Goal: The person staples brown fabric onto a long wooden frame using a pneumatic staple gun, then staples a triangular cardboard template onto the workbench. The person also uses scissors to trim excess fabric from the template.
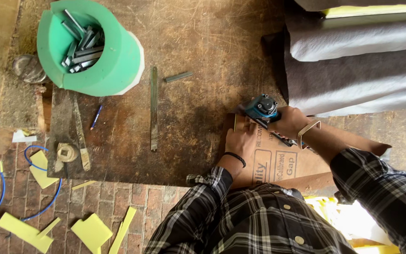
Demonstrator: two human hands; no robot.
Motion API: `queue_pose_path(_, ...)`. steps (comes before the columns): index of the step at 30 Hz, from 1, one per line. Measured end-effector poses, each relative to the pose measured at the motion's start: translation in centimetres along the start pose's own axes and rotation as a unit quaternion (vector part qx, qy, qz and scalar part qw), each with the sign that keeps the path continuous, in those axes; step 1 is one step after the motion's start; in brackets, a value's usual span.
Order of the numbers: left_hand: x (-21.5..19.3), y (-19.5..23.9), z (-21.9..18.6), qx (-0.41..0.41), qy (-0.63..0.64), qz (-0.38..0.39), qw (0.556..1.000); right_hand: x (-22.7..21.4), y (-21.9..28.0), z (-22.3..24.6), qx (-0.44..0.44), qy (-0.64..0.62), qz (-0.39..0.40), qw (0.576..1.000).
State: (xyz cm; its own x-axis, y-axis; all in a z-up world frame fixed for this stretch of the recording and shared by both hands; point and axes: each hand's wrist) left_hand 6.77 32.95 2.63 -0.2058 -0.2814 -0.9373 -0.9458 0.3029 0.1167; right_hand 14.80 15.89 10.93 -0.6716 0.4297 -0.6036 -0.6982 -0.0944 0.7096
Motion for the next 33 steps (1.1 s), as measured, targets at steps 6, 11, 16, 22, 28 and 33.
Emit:
queue_pose_path(6, 1.3, 0.3, 0.3, 0.0, -0.016, 0.052, 0.999, -0.2, 1.0, 2.2, 0.02, 0.028, 0.019, 0.999)
queue_pose_path(11, 2.3, 1.0, 0.7, 0.034, 0.008, -0.04, 0.999, -0.5, 0.8, 3.2, 0.059, 0.067, 0.046, 0.995)
queue_pose_path(16, 0.8, 2.8, 1.5, 0.014, 0.053, 0.122, 0.991, 0.1, 2.1, 1.9, 0.074, 0.022, 0.06, 0.995)
queue_pose_path(22, -2.7, 4.3, 3.1, 0.062, 0.162, 0.083, 0.981, 4.7, 8.1, -5.7, -0.08, -0.032, -0.128, 0.988)
queue_pose_path(28, -2.4, 5.2, 2.8, 0.057, 0.205, 0.108, 0.971, 9.0, 11.2, -10.9, -0.114, 0.082, -0.287, 0.948)
queue_pose_path(33, -0.4, 6.2, 0.5, -0.009, 0.244, 0.063, 0.968, 12.2, 10.9, -12.3, -0.123, 0.116, -0.443, 0.881)
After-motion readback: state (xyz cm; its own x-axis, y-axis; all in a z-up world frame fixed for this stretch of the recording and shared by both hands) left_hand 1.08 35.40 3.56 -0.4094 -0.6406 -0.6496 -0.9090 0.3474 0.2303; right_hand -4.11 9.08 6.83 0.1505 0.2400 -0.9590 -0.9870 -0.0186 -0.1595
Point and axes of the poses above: each hand's wrist, its own y-axis away from the middle knuckle, its own x-axis out of the palm, z = x × y, and after that the axes turned 4 degrees about -x, right-handed
